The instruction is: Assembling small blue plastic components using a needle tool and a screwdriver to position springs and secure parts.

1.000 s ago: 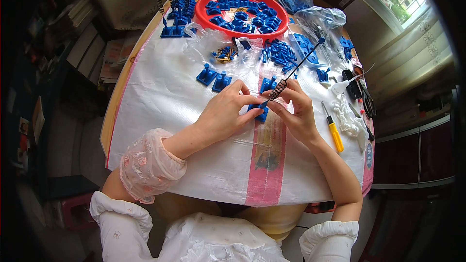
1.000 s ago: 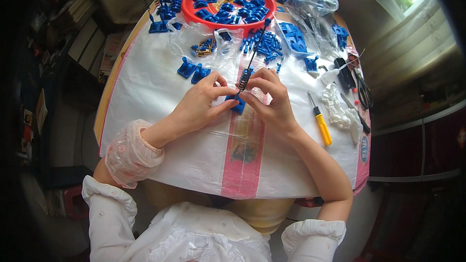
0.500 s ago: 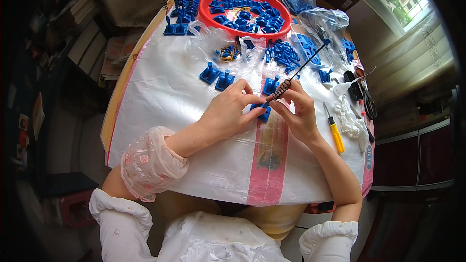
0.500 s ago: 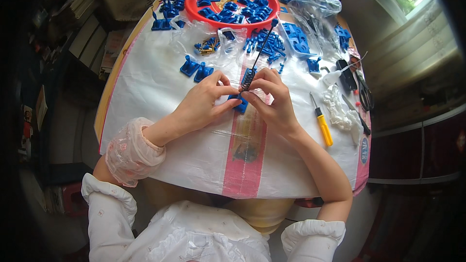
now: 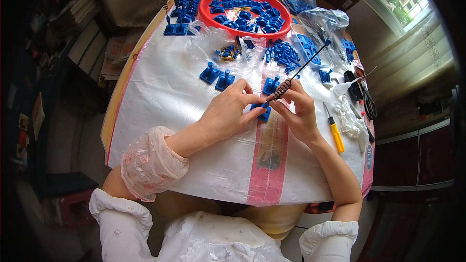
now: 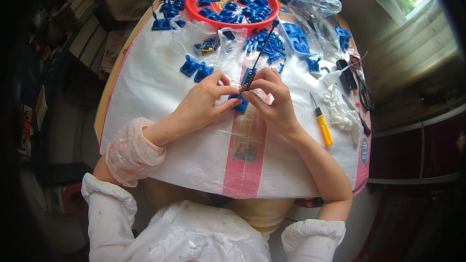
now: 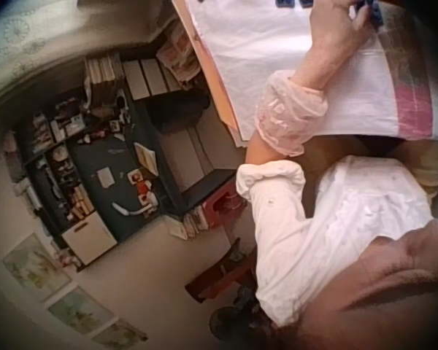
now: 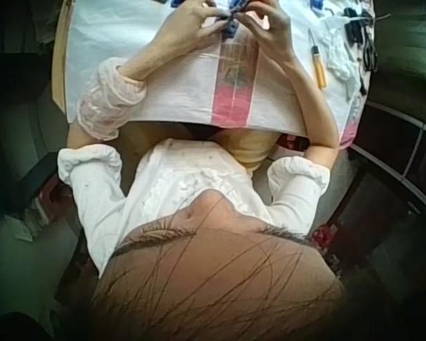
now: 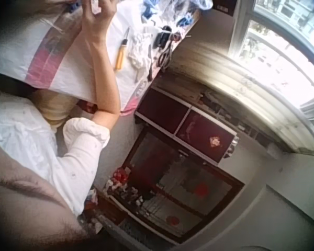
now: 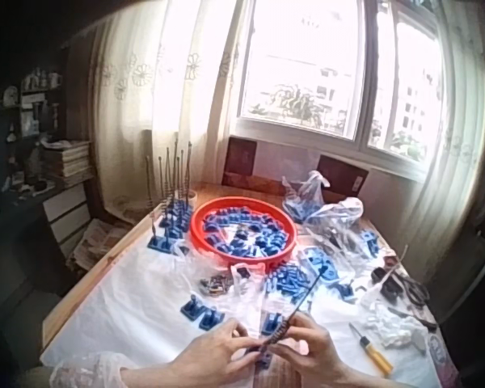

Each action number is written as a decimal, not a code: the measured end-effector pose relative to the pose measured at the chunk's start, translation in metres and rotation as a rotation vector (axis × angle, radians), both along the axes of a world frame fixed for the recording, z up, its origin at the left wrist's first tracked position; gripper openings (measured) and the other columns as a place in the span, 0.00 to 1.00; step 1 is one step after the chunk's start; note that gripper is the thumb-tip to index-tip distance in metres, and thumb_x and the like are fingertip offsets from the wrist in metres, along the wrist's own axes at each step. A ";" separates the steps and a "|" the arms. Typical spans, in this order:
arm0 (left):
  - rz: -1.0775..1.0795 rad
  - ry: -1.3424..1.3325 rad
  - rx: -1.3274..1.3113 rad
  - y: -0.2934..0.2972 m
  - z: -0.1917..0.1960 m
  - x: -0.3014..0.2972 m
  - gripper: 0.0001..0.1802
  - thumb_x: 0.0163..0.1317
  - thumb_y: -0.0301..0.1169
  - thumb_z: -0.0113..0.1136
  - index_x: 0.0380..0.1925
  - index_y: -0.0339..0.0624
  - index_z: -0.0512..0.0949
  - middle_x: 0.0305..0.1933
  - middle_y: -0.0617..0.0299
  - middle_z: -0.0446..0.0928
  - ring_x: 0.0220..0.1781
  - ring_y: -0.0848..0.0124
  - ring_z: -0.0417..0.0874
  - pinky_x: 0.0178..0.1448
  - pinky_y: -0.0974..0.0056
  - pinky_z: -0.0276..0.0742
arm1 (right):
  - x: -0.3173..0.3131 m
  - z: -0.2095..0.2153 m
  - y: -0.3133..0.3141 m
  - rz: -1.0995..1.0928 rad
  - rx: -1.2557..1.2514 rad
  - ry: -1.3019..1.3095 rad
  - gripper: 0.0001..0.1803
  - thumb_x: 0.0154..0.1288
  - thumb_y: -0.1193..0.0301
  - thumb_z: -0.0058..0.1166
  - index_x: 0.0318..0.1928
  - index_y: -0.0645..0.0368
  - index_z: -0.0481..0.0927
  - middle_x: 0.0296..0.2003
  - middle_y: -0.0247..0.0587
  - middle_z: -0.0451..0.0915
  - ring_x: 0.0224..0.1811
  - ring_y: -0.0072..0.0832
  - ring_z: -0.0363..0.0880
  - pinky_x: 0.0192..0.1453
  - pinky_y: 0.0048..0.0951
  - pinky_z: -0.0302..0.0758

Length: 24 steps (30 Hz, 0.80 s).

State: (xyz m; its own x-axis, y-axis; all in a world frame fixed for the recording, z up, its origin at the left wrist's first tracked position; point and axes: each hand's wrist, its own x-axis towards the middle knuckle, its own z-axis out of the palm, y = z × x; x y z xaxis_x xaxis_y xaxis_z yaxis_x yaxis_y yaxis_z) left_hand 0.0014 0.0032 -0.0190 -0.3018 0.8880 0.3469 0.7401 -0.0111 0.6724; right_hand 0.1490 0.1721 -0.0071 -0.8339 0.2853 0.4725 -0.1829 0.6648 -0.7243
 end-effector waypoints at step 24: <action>0.016 -0.005 -0.034 0.000 0.003 0.002 0.15 0.66 0.38 0.72 0.48 0.43 0.89 0.46 0.55 0.78 0.48 0.60 0.82 0.53 0.59 0.79 | 0.000 0.000 0.000 -0.007 0.002 -0.002 0.09 0.58 0.76 0.73 0.35 0.62 0.84 0.36 0.36 0.76 0.43 0.32 0.71 0.49 0.34 0.67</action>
